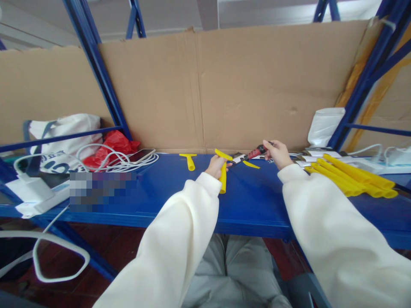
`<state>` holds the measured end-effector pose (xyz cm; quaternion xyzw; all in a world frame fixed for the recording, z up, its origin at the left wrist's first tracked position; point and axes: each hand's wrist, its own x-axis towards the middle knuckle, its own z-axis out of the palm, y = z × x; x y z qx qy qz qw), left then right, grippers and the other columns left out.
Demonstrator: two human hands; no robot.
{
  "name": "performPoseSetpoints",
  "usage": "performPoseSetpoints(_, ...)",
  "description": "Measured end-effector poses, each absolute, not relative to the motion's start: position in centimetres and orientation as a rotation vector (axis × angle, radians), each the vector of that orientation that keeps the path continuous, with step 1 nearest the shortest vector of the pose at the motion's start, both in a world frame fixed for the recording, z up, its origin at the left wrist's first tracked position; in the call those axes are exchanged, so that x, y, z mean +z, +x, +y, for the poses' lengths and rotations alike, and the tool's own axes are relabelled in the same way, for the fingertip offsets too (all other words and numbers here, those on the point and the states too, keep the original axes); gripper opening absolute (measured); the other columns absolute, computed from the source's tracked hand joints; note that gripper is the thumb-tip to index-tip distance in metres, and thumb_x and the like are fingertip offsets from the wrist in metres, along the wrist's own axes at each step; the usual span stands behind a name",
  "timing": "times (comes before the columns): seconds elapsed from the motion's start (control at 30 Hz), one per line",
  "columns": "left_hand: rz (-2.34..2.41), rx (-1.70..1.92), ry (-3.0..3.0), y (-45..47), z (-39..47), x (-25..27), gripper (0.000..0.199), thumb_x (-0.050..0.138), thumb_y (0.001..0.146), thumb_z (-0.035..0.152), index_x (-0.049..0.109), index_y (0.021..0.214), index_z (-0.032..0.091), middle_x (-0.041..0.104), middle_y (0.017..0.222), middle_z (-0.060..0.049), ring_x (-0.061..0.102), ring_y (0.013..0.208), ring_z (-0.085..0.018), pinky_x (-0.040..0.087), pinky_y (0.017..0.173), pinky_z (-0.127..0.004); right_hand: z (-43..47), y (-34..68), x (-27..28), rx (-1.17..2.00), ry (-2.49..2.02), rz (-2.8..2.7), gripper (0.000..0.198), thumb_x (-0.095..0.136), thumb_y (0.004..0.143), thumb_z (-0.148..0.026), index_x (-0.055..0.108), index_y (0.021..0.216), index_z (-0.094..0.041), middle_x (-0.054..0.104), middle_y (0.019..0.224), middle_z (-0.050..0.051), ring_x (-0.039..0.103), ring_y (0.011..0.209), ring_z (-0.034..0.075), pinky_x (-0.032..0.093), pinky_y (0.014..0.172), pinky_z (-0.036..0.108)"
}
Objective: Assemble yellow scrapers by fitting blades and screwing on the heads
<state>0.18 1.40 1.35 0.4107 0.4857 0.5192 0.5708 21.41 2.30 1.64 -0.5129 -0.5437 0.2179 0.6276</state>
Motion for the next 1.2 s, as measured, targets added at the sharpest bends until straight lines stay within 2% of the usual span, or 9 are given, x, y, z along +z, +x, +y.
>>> performPoseSetpoints(0.2, 1.177, 1.202, 0.939, 0.2, 1.3, 1.5, 0.028, 0.050, 0.083, -0.002, 0.055, 0.106, 0.014, 0.069, 0.094, -0.006, 0.066, 0.057, -0.012, 0.034, 0.041, -0.019, 3.1, 22.3, 1.7, 0.487, -1.135, -1.092, 0.043, 0.060, 0.075, -0.063, 0.050, 0.086, -0.023, 0.060, 0.070, 0.001, 0.065, 0.059, 0.020, 0.052, 0.053, 0.035)
performPoseSetpoints(0.5, 1.183, 1.176, 0.962, 0.2, 1.5, 1.4, 0.023, 0.047, 0.085, -0.003, 0.054, 0.101, 0.013, 0.068, 0.094, -0.006, 0.064, 0.054, -0.010, 0.035, 0.041, -0.020, 2.7, 21.9, 1.9, 0.463, -1.063, -1.080, 0.047, 0.058, 0.074, -0.067, 0.045, 0.087, -0.024, 0.061, 0.071, 0.001, 0.067, 0.062, 0.019, 0.053, 0.052, 0.031)
performPoseSetpoints(0.8, 1.171, 1.158, 0.962, 0.2, 0.9, 1.6, 0.022, 0.047, 0.086, -0.003, 0.054, 0.098, 0.014, 0.067, 0.094, -0.006, 0.066, 0.061, -0.011, 0.033, 0.043, -0.019, 2.8, 21.8, 1.7, 0.480, -1.042, -1.056, 0.047, 0.063, 0.070, -0.065, 0.043, 0.082, -0.024, 0.059, 0.070, 0.000, 0.066, 0.059, 0.019, 0.052, 0.051, 0.032)
performPoseSetpoints(1.0, 1.193, 1.176, 0.947, 0.3, 1.1, 1.5, 0.024, 0.049, 0.085, -0.002, 0.056, 0.102, 0.013, 0.068, 0.093, -0.007, 0.067, 0.061, -0.012, 0.034, 0.043, -0.020, 3.2, 21.8, 1.5, 0.450, -0.967, -0.990, 0.052, 0.070, 0.062, -0.066, 0.042, 0.073, -0.024, 0.054, 0.055, -0.005, 0.055, 0.040, 0.014, 0.046, 0.038, 0.029)
performPoseSetpoints(1.2, 1.198, 1.178, 0.949, 0.3, 1.2, 1.5, 0.030, 0.049, 0.085, -0.003, 0.056, 0.109, 0.012, 0.069, 0.100, -0.009, 0.067, 0.060, -0.013, 0.035, 0.042, -0.021, 3.5, 22.1, 1.4, 0.447, -0.873, -0.995, 0.053, 0.072, 0.060, -0.066, 0.041, 0.071, -0.024, 0.056, 0.055, -0.004, 0.055, 0.038, 0.013, 0.045, 0.034, 0.027)
